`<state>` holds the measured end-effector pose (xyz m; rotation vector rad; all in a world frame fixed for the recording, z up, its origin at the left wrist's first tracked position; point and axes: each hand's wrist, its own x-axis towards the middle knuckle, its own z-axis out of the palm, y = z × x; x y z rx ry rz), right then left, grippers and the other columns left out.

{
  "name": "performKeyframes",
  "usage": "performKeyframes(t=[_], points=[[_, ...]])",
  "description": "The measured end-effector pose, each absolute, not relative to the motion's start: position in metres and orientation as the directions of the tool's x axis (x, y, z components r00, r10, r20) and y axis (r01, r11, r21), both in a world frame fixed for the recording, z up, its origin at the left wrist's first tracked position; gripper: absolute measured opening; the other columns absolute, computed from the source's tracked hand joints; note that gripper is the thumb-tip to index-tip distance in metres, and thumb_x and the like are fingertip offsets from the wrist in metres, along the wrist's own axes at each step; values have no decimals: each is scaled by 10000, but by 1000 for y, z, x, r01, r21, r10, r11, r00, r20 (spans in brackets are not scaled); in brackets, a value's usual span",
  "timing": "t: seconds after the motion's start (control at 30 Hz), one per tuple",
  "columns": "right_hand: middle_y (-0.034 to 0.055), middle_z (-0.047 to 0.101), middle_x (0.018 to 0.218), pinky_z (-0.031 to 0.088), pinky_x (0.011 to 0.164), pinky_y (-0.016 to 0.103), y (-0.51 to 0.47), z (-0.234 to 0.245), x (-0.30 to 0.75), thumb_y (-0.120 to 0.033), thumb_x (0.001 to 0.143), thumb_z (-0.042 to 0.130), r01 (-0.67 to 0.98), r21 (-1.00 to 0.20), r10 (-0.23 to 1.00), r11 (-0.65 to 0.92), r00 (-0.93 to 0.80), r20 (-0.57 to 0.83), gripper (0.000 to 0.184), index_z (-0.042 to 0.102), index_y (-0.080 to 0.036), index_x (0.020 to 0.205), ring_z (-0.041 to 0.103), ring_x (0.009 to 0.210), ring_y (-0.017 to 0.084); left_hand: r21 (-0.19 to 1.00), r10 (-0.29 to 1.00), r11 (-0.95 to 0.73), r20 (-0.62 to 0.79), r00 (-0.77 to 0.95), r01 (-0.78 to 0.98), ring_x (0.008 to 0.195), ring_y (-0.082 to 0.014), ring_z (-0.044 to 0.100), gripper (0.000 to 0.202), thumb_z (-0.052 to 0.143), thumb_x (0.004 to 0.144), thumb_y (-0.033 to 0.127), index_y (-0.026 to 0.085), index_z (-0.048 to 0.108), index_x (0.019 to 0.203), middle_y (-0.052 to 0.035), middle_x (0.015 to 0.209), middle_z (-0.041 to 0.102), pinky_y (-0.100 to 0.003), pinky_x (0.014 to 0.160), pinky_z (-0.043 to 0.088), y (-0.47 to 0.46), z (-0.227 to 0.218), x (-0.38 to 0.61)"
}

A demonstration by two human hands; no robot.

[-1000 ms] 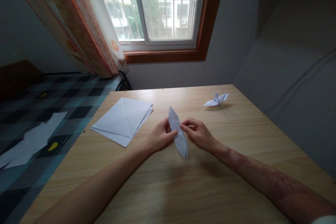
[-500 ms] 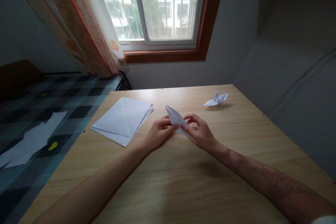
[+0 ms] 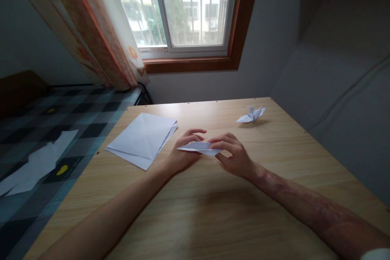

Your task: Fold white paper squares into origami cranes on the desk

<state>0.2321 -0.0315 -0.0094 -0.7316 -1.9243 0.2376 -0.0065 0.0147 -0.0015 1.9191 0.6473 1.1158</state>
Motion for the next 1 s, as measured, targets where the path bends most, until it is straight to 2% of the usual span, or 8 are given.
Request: performKeyframes(t=[0.1, 0.27, 0.37, 0.47, 0.57, 0.7, 0.83, 1.0], points=[[60, 815, 1126, 598, 951, 474, -35, -10, 232, -126, 971, 709, 386, -527, 639, 757, -271, 720, 243, 744, -302, 1134, 736, 1050, 274, 839, 731, -544, 456, 507, 31, 1156, -271, 722, 187, 858, 894, 326, 169, 758, 891, -161, 1293, 750, -389, 974, 573, 14, 6, -10], [71, 803, 1063, 602, 946, 486, -34, -14, 234, -167, 967, 708, 411, -620, 730, 668, -205, 652, 247, 770, -313, 1157, 722, 1020, 293, 830, 734, -544, 401, 549, 121, 930, -218, 725, 246, 837, 888, 356, 190, 661, 928, -86, 1036, 786, -333, 834, 566, 10, 18, -16], [67, 804, 1039, 598, 954, 476, -32, -17, 235, -130, 933, 695, 403, -626, 738, 667, -243, 630, 259, 790, -308, 1097, 719, 1017, 291, 704, 685, -671, 471, 555, 232, 918, -226, 726, 282, 839, 877, 375, 203, 711, 1061, -60, 993, 780, -349, 859, 553, 16, 18, -23], [60, 801, 1011, 590, 943, 465, -30, -16, 234, -100, 889, 706, 404, -637, 751, 657, -270, 603, 252, 762, -294, 1039, 719, 990, 287, 511, 492, -831, 492, 718, 219, 929, -247, 735, 339, 818, 902, 376, 211, 766, 1194, -88, 1024, 797, -370, 889, 520, 24, 13, -28], [59, 796, 990, 576, 911, 449, -32, -11, 233, -120, 860, 756, 411, -636, 757, 653, -313, 574, 218, 715, -283, 998, 718, 958, 284, 395, 385, -897, 484, 786, 197, 946, -252, 731, 242, 725, 977, 358, 225, 780, 1172, -100, 1040, 799, -379, 899, 499, 30, 8, -30], [59, 806, 1045, 553, 906, 442, -37, -5, 232, -128, 809, 799, 394, -606, 723, 691, -394, 568, 292, 660, -283, 1014, 719, 967, 287, 349, 353, -916, 466, 812, 198, 914, -237, 711, 193, 723, 991, 412, 234, 771, 1050, -94, 1041, 793, -376, 907, 489, 30, 3, -28], [68, 809, 1137, 555, 933, 459, -38, -4, 231, -138, 821, 795, 368, -594, 697, 716, -428, 576, 296, 591, -292, 971, 719, 1011, 294, 372, 408, -895, 459, 789, 246, 926, -242, 688, 246, 676, 1021, 451, 238, 745, 918, -87, 996, 769, -374, 912, 478, 29, 4, -27], [77, 780, 1167, 552, 958, 458, -39, -2, 230, -199, 890, 785, 326, -587, 667, 741, -457, 589, 250, 569, -291, 976, 711, 1037, 286, 323, 408, -902, 431, 805, 285, 942, -247, 685, 283, 637, 1031, 484, 237, 766, 984, -90, 1012, 774, -389, 953, 468, 30, 8, -29]])
